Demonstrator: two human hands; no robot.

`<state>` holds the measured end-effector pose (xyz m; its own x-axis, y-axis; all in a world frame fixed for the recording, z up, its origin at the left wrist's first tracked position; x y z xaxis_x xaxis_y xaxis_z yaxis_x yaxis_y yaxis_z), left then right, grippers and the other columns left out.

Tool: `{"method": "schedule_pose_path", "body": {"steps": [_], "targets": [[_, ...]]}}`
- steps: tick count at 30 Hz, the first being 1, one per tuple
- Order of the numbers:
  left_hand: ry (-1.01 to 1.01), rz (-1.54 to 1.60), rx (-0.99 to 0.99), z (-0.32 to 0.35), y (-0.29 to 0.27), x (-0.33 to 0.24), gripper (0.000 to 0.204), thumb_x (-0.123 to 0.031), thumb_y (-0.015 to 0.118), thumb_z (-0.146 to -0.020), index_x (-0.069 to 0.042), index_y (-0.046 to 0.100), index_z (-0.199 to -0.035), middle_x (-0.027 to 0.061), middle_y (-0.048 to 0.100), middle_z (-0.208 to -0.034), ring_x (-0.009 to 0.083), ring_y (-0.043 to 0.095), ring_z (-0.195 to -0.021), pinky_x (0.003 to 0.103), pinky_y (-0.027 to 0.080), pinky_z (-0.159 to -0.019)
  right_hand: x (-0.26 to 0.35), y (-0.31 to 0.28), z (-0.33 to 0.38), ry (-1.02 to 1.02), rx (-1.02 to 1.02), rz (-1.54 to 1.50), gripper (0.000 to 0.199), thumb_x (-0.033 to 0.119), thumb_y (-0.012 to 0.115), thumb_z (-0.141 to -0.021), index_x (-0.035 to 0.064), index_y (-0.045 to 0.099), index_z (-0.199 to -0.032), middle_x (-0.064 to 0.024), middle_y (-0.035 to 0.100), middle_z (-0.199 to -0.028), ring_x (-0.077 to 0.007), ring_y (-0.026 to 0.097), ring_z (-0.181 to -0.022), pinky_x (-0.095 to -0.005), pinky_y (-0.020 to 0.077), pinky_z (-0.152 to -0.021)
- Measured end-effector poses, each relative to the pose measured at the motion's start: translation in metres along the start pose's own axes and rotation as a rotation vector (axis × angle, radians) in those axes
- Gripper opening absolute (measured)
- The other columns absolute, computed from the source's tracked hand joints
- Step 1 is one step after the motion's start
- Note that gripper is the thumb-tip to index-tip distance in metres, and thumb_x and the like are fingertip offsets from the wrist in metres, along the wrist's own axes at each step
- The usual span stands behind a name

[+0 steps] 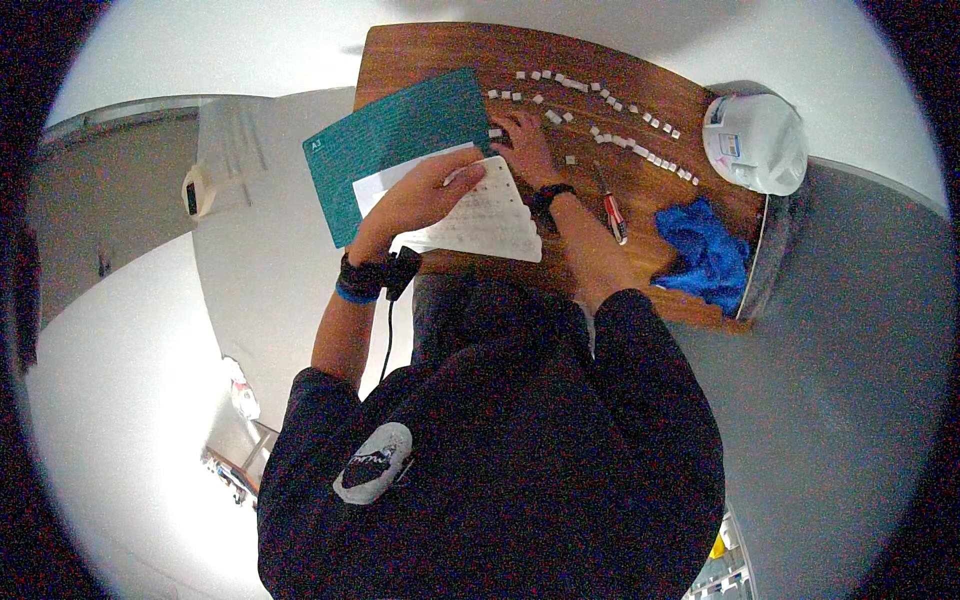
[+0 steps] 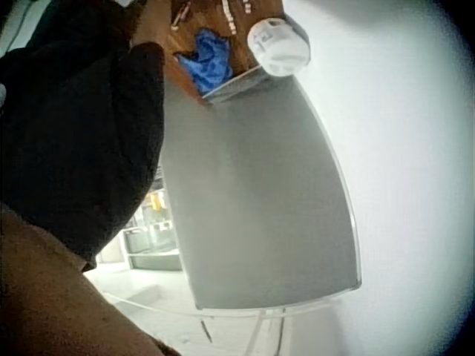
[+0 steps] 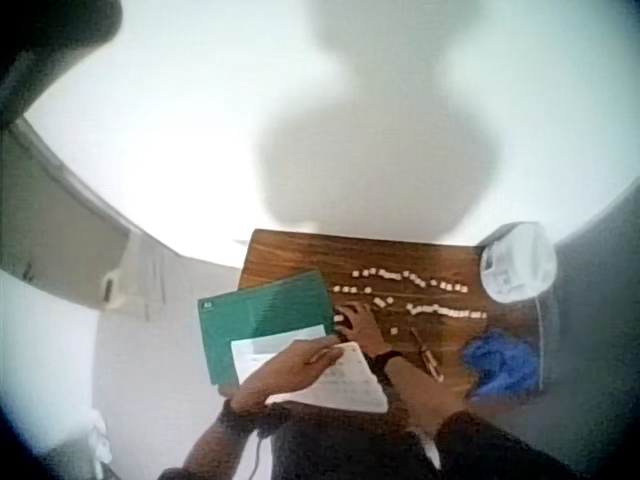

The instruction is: The person assembles a white keyboard by placing individual keycaps into the keyboard base. They use a red-handled keycap puller to remove and reposition keycaps, and a blue cloth to wipe the surface. The person works at a wooden table with a green cutting mat and scattered keycaps.

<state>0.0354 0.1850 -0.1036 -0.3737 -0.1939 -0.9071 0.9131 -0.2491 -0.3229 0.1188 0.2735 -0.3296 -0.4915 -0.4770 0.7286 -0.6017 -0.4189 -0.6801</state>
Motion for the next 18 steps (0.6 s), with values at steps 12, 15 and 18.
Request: {"method": "schedule_pose_path", "body": {"steps": [12, 15, 18], "targets": [[-0.095, -0.068, 0.128, 0.017, 0.006, -0.012, 0.033, -0.031, 0.052, -0.104, -0.002, 0.062, -0.116, 0.0147, 0.068, -0.101, 0.0249, 0.065, -0.094, 0.037, 0.050, -0.082, -0.077, -0.046, 0.092, 0.366, -0.037, 0.022, 0.031, 0.019, 0.062, -0.094, 0.0053, 0.059, -0.121, -0.0208, 0.056, -0.126, -0.0384, 0.046, -0.127, -0.0489, 0.0376, -0.110], [-0.071, -0.052, 0.125, 0.020, 0.009, -0.013, 0.033, -0.032, 0.052, -0.104, -0.003, 0.062, -0.117, 0.0140, 0.068, -0.101, 0.0245, 0.065, -0.094, 0.037, 0.050, -0.083, -0.075, -0.028, 0.074, 0.353, -0.059, 0.037, 0.029, 0.022, 0.058, -0.097, 0.0046, 0.059, -0.120, -0.0207, 0.057, -0.124, -0.0409, 0.046, -0.127, -0.0481, 0.0371, -0.110], [-0.053, -0.061, 0.117, 0.022, 0.007, -0.017, 0.033, -0.032, 0.052, -0.104, -0.002, 0.063, -0.116, 0.0137, 0.068, -0.102, 0.0238, 0.065, -0.095, 0.035, 0.050, -0.085, -0.045, -0.024, 0.042, 0.079, -0.195, 0.078, 0.020, 0.017, 0.059, -0.097, 0.0018, 0.064, -0.109, -0.0172, 0.057, -0.108, -0.0362, 0.058, -0.100, -0.0451, 0.0488, -0.086]]}}
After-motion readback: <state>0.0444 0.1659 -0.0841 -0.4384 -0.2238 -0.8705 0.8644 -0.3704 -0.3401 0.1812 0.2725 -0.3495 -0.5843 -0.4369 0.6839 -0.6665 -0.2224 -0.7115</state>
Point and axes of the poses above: each hand's wrist, its own z-axis away from the middle knuckle, its own y-axis out of the palm, x = y × z, the point moved 9 cm from there along -z, towards the middle knuckle
